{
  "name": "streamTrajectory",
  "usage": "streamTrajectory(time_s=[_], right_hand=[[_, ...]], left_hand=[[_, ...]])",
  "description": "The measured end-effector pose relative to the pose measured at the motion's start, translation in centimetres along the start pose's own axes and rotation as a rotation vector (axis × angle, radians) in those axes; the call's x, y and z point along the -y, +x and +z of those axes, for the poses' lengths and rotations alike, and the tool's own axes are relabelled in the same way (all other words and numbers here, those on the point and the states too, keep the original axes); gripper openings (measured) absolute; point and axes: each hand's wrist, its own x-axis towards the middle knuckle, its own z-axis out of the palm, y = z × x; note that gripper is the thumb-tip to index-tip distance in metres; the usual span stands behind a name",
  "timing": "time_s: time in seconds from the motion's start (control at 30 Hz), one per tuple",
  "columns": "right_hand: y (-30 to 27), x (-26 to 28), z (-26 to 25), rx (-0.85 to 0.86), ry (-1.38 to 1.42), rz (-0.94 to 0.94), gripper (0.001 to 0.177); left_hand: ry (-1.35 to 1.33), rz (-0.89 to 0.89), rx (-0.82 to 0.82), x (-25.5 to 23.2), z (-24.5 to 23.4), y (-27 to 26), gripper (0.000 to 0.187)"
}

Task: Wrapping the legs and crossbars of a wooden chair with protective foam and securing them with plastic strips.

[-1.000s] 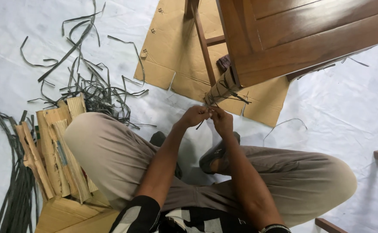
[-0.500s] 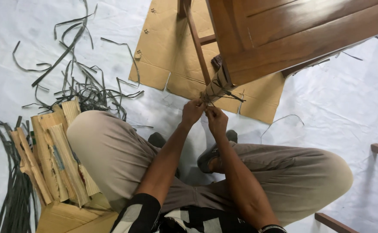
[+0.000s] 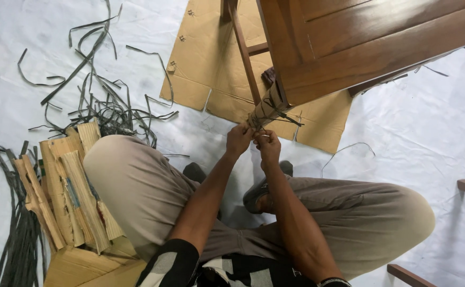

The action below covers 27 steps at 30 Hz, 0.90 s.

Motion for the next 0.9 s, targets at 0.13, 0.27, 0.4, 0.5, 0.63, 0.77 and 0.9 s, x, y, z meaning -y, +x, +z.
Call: streamTrajectory(time_s=[0.13, 0.27, 0.4, 0.5, 0.63, 0.77, 0.9], right_hand=[[0.4, -0.6, 0.0, -0.028, -0.142, -0.062, 0.016], [0.1, -0.7, -0.4, -0.062, -0.429, -0.182, 0.014], [-1.6, 0.8, -0.1, -0.078, -0.658, -0.387, 0.014], [-2.9, 2.1, 0.0, -0.02, -0.743, -0.624, 0.01], [-2.6, 2.0, -0.1, -0.01, -0.848, -0.727, 0.007], [-2.3, 1.6, -0.2, 0.029, -0.838, -0.785, 0.01], [-1.6, 1.0, -0.8, 0.121, -0.807, -0.74, 0.012]], left_hand=[[-0.043, 0.029, -0.017, 0.5, 0.1, 0.1, 0.022], [-0.019, 0.05, -0.036, -0.1, 0.0, -0.5, 0.021], [-0.021, 0.033, -0.044, 1.1, 0.5, 0.1, 0.02], [-0.013, 0.05, -0.055, 0.7, 0.2, -0.3, 0.023], [0.007, 0.029, -0.05, 0.9, 0.2, -0.4, 0.023], [-0.019, 0.053, -0.051, 1.1, -0.1, -0.5, 0.025], [-0.036, -0.001, -0.001, 1.4, -0.5, -0.7, 0.026]])
